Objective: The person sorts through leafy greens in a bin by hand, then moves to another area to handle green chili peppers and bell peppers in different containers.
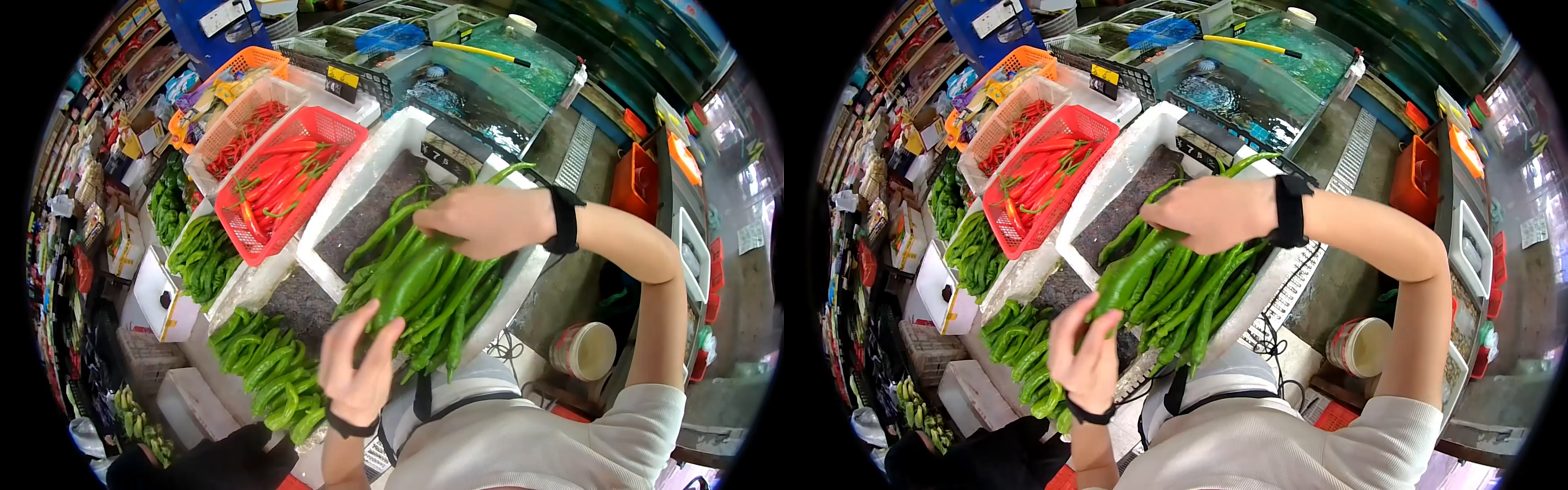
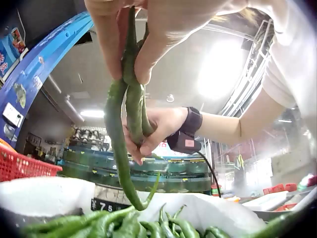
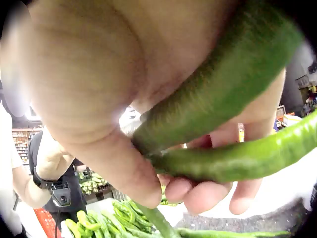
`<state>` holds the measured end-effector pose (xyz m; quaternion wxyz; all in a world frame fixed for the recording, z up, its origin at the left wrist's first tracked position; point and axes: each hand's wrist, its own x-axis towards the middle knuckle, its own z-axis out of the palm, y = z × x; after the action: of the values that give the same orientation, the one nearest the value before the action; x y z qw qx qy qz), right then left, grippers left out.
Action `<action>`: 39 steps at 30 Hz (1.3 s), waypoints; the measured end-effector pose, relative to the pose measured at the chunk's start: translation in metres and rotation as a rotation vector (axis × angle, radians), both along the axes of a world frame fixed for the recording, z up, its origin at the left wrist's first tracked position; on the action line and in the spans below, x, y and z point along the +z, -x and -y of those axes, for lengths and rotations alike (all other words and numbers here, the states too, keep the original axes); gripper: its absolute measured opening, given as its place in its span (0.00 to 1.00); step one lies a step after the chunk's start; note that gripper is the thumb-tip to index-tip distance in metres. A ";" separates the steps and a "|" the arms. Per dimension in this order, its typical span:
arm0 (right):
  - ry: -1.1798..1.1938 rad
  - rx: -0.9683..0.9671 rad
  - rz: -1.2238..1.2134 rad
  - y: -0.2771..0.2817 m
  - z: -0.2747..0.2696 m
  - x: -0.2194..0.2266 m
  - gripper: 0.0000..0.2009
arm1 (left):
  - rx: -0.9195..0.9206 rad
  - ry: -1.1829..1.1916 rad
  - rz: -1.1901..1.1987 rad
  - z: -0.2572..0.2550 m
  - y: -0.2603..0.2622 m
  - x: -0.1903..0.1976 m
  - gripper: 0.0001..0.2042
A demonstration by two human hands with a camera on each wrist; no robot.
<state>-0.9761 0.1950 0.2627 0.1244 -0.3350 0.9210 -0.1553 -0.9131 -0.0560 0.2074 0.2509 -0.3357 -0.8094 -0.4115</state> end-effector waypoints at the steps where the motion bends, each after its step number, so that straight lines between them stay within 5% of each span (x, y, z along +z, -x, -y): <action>1: -0.002 -0.005 0.004 -0.004 -0.002 -0.009 0.15 | 0.003 -0.011 -0.008 -0.005 -0.002 -0.011 0.10; 11: 0.100 -0.065 0.065 -0.020 -0.030 -0.072 0.14 | -0.033 0.025 0.260 0.004 -0.021 -0.111 0.15; 19: 0.116 -0.143 0.153 -0.031 -0.043 -0.060 0.16 | -0.125 0.152 0.254 0.005 -0.022 -0.093 0.13; 24: 0.119 -0.161 0.117 -0.039 -0.043 -0.016 0.17 | -0.244 0.116 0.385 0.024 -0.023 -0.077 0.32; 31: 0.253 -0.234 -0.091 -0.006 -0.039 0.056 0.15 | 0.008 -0.130 0.594 0.032 0.034 -0.030 0.17; 34: 0.109 -0.155 0.082 0.022 -0.038 0.018 0.19 | -0.033 0.099 0.495 0.020 0.073 -0.058 0.17; 37: -0.195 -0.060 0.233 0.039 -0.036 -0.031 0.24 | -0.040 0.086 0.552 0.008 0.104 -0.101 0.15; 39: -0.274 -0.034 0.197 0.052 -0.034 -0.057 0.24 | 0.030 0.120 0.759 0.001 0.112 -0.103 0.16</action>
<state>-1.0277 0.2293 0.2061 0.2558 -0.2823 0.9225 -0.0623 -1.0253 -0.0569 0.1041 -0.0806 -0.1615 -0.8722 -0.4546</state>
